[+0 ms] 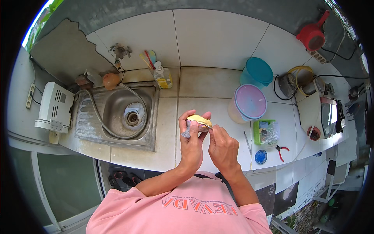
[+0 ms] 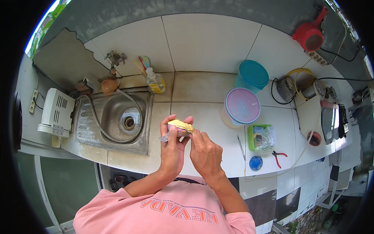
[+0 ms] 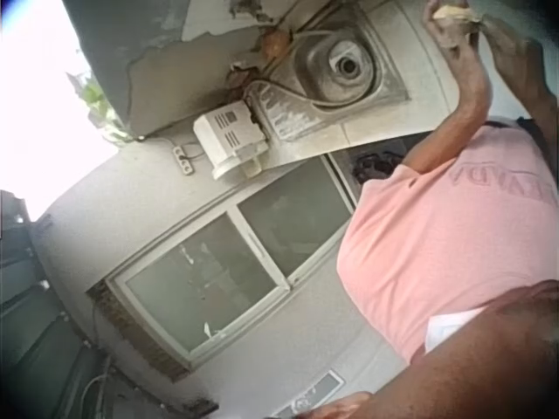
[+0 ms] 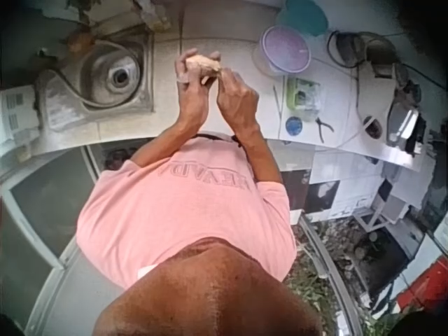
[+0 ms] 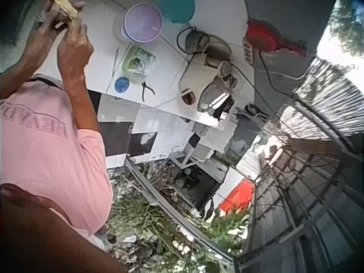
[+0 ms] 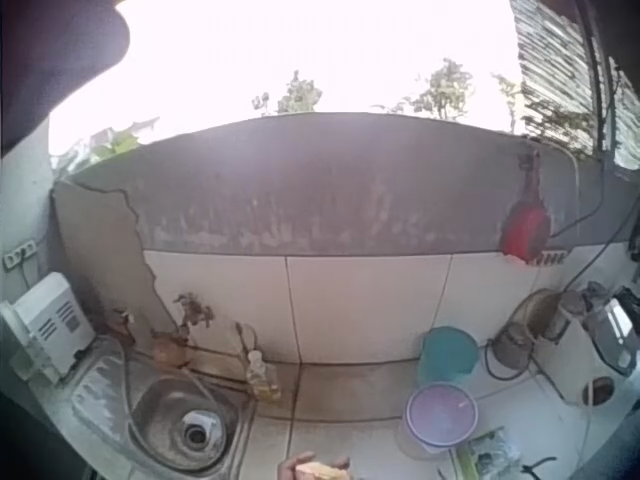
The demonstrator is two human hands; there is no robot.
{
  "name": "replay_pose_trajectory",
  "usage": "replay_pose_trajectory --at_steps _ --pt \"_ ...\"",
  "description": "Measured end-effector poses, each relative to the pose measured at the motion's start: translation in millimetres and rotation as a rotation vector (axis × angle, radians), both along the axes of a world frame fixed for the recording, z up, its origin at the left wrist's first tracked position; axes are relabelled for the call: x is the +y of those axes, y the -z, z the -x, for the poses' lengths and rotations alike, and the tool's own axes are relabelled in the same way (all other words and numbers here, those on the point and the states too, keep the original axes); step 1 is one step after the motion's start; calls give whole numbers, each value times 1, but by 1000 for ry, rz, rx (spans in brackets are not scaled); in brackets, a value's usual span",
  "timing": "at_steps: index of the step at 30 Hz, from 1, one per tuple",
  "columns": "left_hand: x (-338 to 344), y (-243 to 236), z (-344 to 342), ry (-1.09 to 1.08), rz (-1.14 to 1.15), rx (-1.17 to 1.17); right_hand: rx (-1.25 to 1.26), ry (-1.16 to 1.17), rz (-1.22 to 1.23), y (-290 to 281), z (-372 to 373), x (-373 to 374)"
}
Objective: Cleaning and adjusting a dental impression model and mixing putty for further preparation.
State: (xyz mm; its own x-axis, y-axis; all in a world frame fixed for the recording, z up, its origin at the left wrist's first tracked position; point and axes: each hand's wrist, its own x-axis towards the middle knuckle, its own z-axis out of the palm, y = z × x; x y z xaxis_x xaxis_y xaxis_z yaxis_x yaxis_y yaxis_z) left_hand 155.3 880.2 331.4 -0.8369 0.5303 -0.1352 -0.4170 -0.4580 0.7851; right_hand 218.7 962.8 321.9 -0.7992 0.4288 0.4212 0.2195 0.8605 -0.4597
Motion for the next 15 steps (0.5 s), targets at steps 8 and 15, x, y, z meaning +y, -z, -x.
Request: replay_pose_trajectory --at_steps 8,15 --pt "6 2 -2 -42 9 37 74 66 150 8 6 -11" --pt "3 9 4 -1 -43 121 100 5 183 6 1 -4"
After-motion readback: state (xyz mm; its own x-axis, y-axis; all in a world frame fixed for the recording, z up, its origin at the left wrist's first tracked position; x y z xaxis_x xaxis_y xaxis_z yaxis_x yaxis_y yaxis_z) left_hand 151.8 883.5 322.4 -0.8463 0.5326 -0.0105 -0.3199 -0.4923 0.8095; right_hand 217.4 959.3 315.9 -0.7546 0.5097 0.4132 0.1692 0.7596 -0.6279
